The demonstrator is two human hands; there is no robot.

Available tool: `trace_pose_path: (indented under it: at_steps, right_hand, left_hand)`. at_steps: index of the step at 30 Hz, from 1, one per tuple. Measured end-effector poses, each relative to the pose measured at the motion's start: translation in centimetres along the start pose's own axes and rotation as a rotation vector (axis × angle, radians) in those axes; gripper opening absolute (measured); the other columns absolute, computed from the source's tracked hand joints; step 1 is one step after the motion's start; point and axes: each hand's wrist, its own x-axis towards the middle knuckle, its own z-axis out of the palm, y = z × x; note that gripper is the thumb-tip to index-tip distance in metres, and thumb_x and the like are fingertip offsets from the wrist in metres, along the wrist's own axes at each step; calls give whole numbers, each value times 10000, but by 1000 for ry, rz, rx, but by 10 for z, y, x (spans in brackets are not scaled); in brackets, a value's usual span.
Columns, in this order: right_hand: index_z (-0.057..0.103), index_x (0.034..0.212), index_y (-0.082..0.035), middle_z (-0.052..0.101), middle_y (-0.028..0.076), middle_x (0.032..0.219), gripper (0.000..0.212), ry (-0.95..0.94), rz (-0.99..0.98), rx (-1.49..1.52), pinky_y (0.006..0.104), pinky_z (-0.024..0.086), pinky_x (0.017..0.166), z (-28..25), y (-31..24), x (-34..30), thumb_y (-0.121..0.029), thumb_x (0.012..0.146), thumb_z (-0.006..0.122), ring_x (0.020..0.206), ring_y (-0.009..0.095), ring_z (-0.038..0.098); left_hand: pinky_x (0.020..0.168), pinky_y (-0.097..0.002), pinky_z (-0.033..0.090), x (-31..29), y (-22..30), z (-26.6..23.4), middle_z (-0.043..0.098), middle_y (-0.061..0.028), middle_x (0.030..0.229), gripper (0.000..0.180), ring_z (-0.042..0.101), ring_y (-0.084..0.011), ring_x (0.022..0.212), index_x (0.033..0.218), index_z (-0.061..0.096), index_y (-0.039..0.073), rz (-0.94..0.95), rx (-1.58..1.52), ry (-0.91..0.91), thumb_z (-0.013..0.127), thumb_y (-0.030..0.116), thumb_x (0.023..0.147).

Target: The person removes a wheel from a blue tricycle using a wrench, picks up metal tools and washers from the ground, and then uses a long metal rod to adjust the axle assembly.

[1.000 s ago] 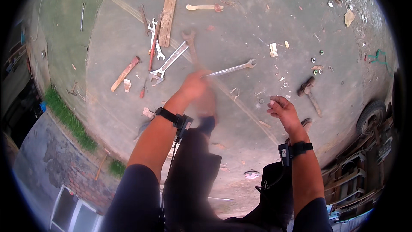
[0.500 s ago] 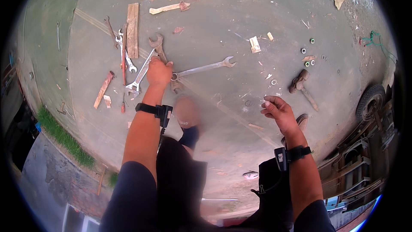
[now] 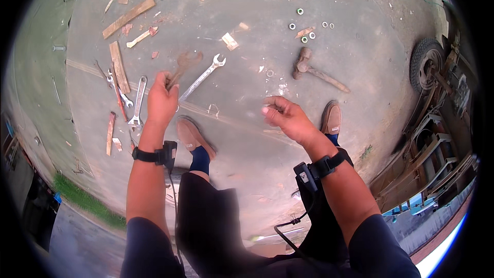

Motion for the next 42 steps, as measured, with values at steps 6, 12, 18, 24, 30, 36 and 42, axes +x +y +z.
trace_pose_path:
  at_steps: [6, 12, 18, 24, 30, 36, 42]
  right_hand:
    - [572, 1292, -14, 655, 104, 1055, 612, -75, 136, 384, 325, 557, 763, -3, -59, -108, -534, 971, 562, 874, 193, 663]
    - [648, 1133, -28, 646, 62, 930, 512, -368, 74, 236, 265, 502, 583, -8, -88, -253, -509, 976, 571, 674, 151, 623]
    - [588, 1075, -75, 598, 2, 802, 343, -318, -256, 707, 212, 416, 527, 36, -78, -352, -401, 974, 615, 632, 65, 556]
    - [573, 1087, -33, 643, 49, 842, 321, 149, -472, 820, 267, 479, 512, 56, -14, -379, -297, 935, 676, 580, 91, 568]
    - [576, 1211, -48, 678, 72, 845, 425, 275, -465, 889, 295, 533, 573, 43, 83, -435, -326, 911, 692, 595, 142, 622]
    - [592, 1219, -56, 664, 60, 862, 426, 348, -458, 958, 295, 530, 619, 39, 179, -478, -359, 930, 670, 670, 138, 629]
    - [650, 1122, -56, 653, 40, 912, 374, 582, -326, 1273, 285, 511, 664, 52, 254, -520, -384, 942, 651, 732, 124, 613]
  left_hand:
    - [751, -431, 512, -106, 175, -49, 659, -159, 942, 224, 648, -357, 896, 1042, 613, 64, 428, 149, -471, 634, 18, 824]
    - [776, -458, 486, -169, 276, -76, 623, -132, 874, 198, 599, -371, 898, 933, 582, 57, 750, 240, -678, 640, -19, 759]
    - [894, -446, 483, -196, 371, -95, 650, -136, 1020, 310, 613, -377, 1030, 1038, 595, 44, 1106, 264, -645, 615, -63, 747]
    - [1011, -438, 456, -270, 394, -55, 593, -165, 1249, 342, 593, -290, 1164, 1249, 540, -5, -304, -298, -918, 493, 255, 1031]
    - [929, -387, 512, -365, 419, 31, 649, -121, 1126, 338, 639, -233, 1038, 1222, 566, 2, -456, -205, -1319, 481, 273, 1040]
    - [758, -364, 553, -435, 428, 112, 659, -122, 1017, 217, 666, -239, 894, 1177, 546, 8, -435, -12, -1289, 508, 140, 1010]
    - [740, -372, 560, -470, 470, 143, 650, -100, 925, 189, 669, -236, 829, 1168, 538, 26, -308, 300, -1202, 501, 87, 993]
